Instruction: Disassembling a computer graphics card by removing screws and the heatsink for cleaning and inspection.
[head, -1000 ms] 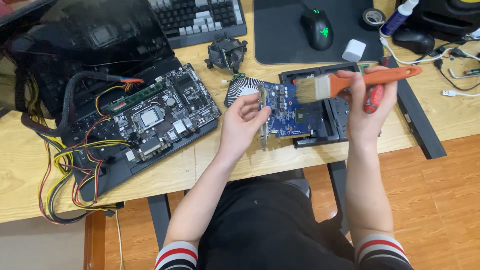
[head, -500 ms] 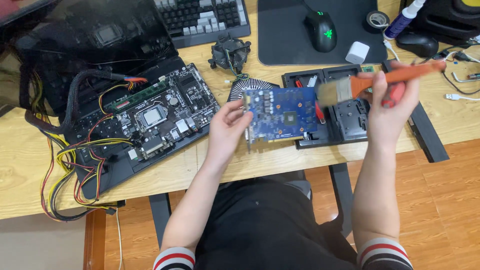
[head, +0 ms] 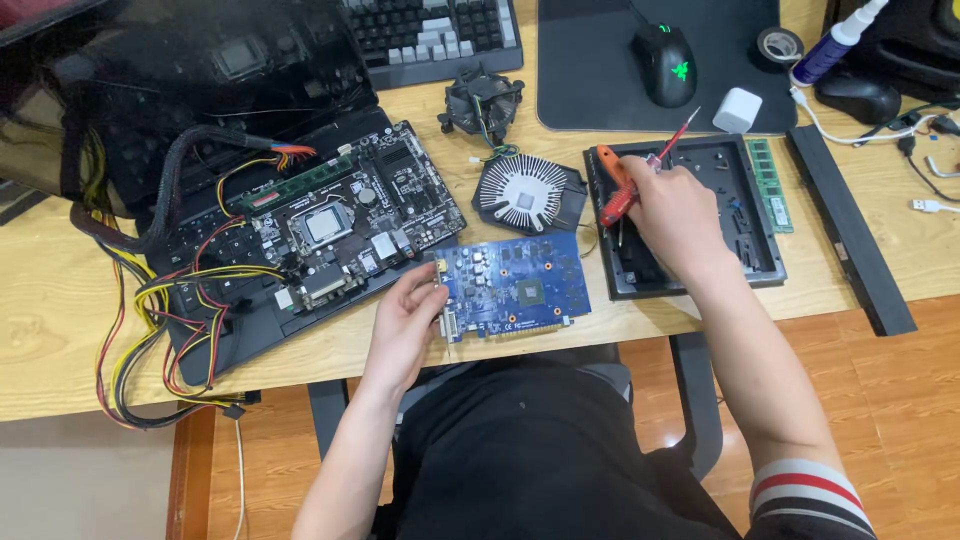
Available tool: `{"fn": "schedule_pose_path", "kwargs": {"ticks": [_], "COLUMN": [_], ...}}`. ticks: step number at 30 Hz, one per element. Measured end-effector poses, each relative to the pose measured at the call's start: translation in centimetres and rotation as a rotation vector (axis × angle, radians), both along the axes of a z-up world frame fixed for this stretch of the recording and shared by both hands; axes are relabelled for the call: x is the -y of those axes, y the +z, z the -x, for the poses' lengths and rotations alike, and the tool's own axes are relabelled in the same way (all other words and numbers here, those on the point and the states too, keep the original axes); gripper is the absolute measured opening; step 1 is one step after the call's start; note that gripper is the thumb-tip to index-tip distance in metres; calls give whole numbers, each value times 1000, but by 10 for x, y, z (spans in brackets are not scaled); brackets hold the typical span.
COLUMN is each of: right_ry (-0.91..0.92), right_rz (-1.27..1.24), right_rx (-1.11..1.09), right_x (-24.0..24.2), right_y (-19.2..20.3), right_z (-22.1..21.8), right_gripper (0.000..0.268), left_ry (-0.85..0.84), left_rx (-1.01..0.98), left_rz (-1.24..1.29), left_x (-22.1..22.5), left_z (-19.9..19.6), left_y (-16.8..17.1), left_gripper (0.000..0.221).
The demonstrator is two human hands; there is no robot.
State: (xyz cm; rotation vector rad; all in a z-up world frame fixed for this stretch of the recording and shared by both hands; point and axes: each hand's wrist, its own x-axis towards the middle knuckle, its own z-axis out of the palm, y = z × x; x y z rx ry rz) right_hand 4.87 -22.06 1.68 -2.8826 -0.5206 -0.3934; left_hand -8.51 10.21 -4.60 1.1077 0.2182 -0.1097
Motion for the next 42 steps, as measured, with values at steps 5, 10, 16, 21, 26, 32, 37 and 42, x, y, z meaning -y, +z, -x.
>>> {"fn": "schedule_pose_path", "kwargs": {"ticks": [5, 10, 16, 21, 26, 32, 37, 42], "right_ry": [-19, -73, -89, -98, -100, -126, -95, 2], "right_rz": [41, 69, 62, 53, 21, 40, 2, -348], "right_rx": [-10, 0, -22, 7, 17, 15, 121, 259], "right_x": [0, 5, 6, 11, 12, 13, 13, 16], "right_y": [-6, -8, -8, -16, -19, -22, -15, -10], "right_z": [-8, -9, -8, -7, -7, -7, -3, 17], "right_gripper": [37, 36, 41, 43, 46, 45, 39, 21], "left_ry": [-15, -55, 65, 117, 154, 121, 137, 167], "left_rx": [4, 34, 71, 79, 219, 217, 207, 199], "left_rz": [-50, -267, -734, -1054, -1201, -1356, -1496, -1613], "left_x": [-8, -13, -8, -2, 6, 20, 27, 31], "left_z": [4, 2, 13, 15, 10, 5, 5, 6], "left_y": [-7, -14, 24, 46, 33, 23, 25, 23], "left_gripper": [47, 49, 45, 34, 26, 22, 21, 20]}}
